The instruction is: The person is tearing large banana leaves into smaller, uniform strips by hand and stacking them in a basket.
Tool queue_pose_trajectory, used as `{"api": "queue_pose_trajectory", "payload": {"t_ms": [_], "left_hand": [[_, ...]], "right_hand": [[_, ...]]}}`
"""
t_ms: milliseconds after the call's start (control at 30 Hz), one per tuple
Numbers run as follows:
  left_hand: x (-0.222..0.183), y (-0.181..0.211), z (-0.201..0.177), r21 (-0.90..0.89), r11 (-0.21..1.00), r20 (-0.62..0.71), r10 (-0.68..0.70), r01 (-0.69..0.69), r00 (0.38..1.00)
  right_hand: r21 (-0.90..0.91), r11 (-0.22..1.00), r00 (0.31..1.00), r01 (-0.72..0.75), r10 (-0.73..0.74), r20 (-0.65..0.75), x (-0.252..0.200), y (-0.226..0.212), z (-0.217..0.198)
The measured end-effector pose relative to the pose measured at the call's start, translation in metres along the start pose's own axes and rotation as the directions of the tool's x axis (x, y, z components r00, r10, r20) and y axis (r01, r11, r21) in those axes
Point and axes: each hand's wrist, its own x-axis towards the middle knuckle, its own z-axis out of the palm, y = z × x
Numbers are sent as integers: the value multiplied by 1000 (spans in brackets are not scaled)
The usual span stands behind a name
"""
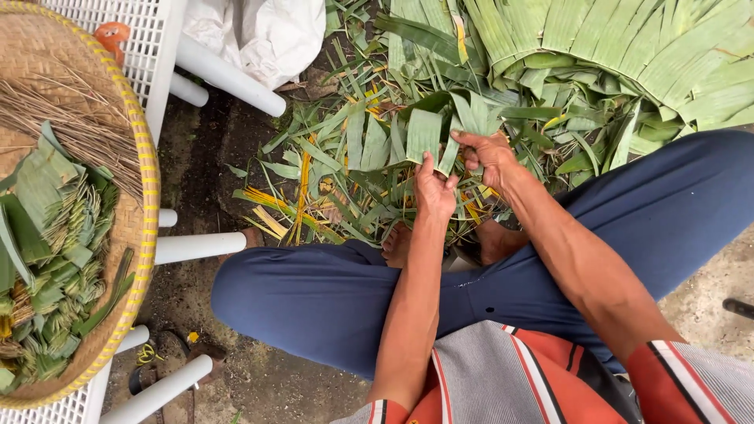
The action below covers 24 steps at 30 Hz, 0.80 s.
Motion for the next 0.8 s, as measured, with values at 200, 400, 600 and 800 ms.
{"api": "queue_pose_trajectory", "payload": {"t_ms": [200,400,600,800], "left_hand": [[-38,10,27,281,948,-61,171,-147,983],[-40,23,14,211,972,-28,109,-100,994],[-45,24,23,219,949,185,187,-226,965],[-50,20,29,267,919,250,224,-289,942]], "right_hand": [[72,982,968,174,-157,-195,9,-37,-19],[204,931,944,302,-262,-202,13,-82,-53],[205,964,982,167,-181,50,19,-43,-40],[211,977,953,11,-74,293,17,-17,-30]]}}
